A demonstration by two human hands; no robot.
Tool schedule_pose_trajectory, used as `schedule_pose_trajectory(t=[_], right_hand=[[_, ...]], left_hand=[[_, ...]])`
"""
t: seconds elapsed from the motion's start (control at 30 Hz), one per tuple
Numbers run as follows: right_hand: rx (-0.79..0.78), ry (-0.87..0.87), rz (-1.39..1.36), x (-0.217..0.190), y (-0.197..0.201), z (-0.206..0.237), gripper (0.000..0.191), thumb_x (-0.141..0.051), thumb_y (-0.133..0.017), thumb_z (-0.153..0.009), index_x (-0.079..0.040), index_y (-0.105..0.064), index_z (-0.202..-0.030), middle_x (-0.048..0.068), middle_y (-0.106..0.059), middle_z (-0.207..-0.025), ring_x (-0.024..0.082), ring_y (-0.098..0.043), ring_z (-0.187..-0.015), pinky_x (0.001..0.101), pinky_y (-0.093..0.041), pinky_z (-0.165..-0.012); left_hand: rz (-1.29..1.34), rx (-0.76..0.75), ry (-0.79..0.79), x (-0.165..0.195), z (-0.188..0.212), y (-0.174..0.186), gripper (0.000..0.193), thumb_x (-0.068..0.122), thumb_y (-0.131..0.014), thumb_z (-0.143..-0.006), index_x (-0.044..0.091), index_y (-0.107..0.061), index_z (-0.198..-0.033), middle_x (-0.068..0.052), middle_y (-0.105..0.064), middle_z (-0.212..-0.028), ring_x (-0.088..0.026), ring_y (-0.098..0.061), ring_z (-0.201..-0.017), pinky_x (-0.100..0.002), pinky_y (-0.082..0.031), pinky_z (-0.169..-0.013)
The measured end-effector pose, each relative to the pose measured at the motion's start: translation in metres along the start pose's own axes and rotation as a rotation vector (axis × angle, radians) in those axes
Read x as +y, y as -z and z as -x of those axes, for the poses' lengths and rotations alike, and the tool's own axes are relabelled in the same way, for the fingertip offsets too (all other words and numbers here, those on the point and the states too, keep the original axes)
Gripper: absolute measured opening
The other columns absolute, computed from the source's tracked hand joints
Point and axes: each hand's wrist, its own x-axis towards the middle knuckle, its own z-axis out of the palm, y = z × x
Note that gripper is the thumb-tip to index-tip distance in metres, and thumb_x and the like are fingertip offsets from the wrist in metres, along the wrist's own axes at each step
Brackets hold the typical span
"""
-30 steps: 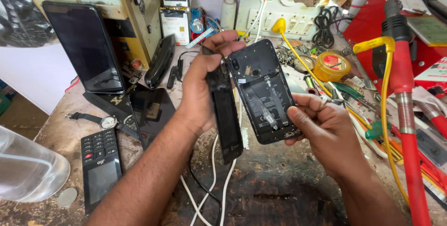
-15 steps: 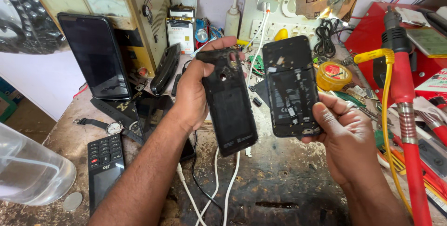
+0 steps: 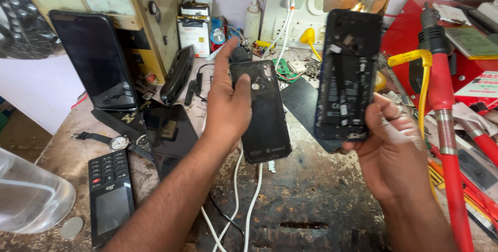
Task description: The person unlocks a smartphone, removes its case, and pries the back cover off the phone by hand. They then use a screwdriver to work on the exposed internal components of the disassembled phone on the workbench.
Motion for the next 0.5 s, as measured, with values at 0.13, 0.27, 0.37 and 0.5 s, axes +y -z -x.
schedule_pose_trajectory(t=[0.13, 0.27, 0.37, 0.5], right_hand=[[-0.007, -0.124, 0.145, 0.009, -0.012, 0.002, 0.033, -0.018, -0.061, -0.102, -0.002, -0.061, -0.13, 0.006, -0.074, -0.103, 0.013, -0.07, -0.077, 0.0297, -0.059, -0.058], [-0.057, -0.231, 0.232, 0.021, -0.024, 0.006, 0.034, -0.019, -0.062, -0.099, -0.001, -0.064, -0.127, 0.004, -0.075, -0.101, 0.008, -0.069, -0.074, 0.0276, -0.059, -0.058], [-0.053, -0.178, 0.414, 0.023, -0.027, 0.009, 0.037, -0.025, -0.059, -0.099, -0.004, -0.07, -0.128, 0.001, -0.075, -0.091, 0.004, -0.064, -0.069, 0.0216, -0.054, -0.055], [-0.007, -0.083, 0.739, 0.024, -0.027, 0.011, 0.033, -0.026, -0.064, -0.105, -0.005, -0.075, -0.128, -0.002, -0.063, -0.078, 0.006, -0.048, -0.058, 0.0214, -0.038, -0.05]], left_hand=[[0.118, -0.156, 0.495, 0.011, 0.011, -0.016, 0.034, 0.008, -0.045, -0.104, 0.001, -0.073, -0.123, -0.011, -0.066, -0.091, -0.016, -0.055, -0.081, -0.031, -0.045, -0.073], [0.462, -0.075, 0.731, 0.014, 0.016, -0.028, 0.04, 0.03, -0.041, -0.108, 0.0, -0.068, -0.109, -0.007, -0.073, -0.095, -0.014, -0.07, -0.083, -0.03, -0.058, -0.079], [0.595, -0.018, 0.668, 0.012, 0.02, -0.031, 0.038, 0.033, -0.045, -0.109, 0.001, -0.066, -0.112, -0.008, -0.072, -0.099, -0.015, -0.069, -0.085, -0.034, -0.058, -0.082], [0.645, 0.159, 0.701, 0.011, 0.014, -0.027, 0.034, 0.032, -0.048, -0.105, 0.003, -0.063, -0.115, -0.009, -0.071, -0.099, -0.02, -0.071, -0.084, -0.04, -0.06, -0.08]])
